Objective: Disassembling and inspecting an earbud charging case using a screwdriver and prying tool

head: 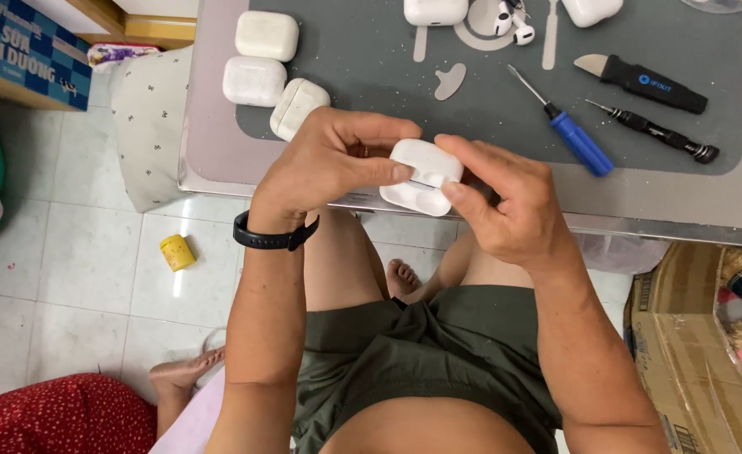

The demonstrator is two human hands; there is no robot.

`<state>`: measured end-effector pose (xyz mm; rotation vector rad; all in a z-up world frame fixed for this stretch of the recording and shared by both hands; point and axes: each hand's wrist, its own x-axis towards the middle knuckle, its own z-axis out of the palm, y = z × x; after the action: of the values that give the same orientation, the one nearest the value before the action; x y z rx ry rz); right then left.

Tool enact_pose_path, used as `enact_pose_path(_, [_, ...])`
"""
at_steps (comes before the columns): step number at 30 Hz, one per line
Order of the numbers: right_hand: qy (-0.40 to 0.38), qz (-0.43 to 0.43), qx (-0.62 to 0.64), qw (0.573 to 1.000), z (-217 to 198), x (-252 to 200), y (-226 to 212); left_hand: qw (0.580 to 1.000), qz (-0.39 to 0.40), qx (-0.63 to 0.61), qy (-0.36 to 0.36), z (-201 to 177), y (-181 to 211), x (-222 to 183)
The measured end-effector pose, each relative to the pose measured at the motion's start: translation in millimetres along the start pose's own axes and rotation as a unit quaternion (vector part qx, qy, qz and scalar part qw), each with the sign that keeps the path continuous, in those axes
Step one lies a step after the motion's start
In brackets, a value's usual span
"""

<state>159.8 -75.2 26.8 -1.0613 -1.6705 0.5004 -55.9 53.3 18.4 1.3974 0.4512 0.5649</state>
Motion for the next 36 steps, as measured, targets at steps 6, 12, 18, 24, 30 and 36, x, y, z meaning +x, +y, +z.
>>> enact_pose_path(6, [-0.016,0.02,-0.011,1.0,0,0,-1,1.0,0.018,0.014,0.011,5,-1,-8])
enact_pose_path(12, [-0.034,0.057,0.04,0.997,-1,2,3,0.998,0.039,0.032,0.029,13,3,-9])
enact_pose_path(18, [-0.028,0.158,0.109,0.981,-5,4,5,0.999,0.033,0.029,0.022,12,0,-4])
enact_pose_path(24, [-0.037,0.155,0.101,0.982,-2,6,8,0.995,0.064,0.072,0.017,17,-3,-6])
enact_pose_path(30, [-0.031,0.125,0.082,0.988,-1,8,6,0.995,0.071,0.071,0.006,13,-10,-5])
enact_pose_path(36, [-0.023,0.082,0.025,0.996,3,6,8,0.991,0.095,0.09,0.018,16,-3,-5])
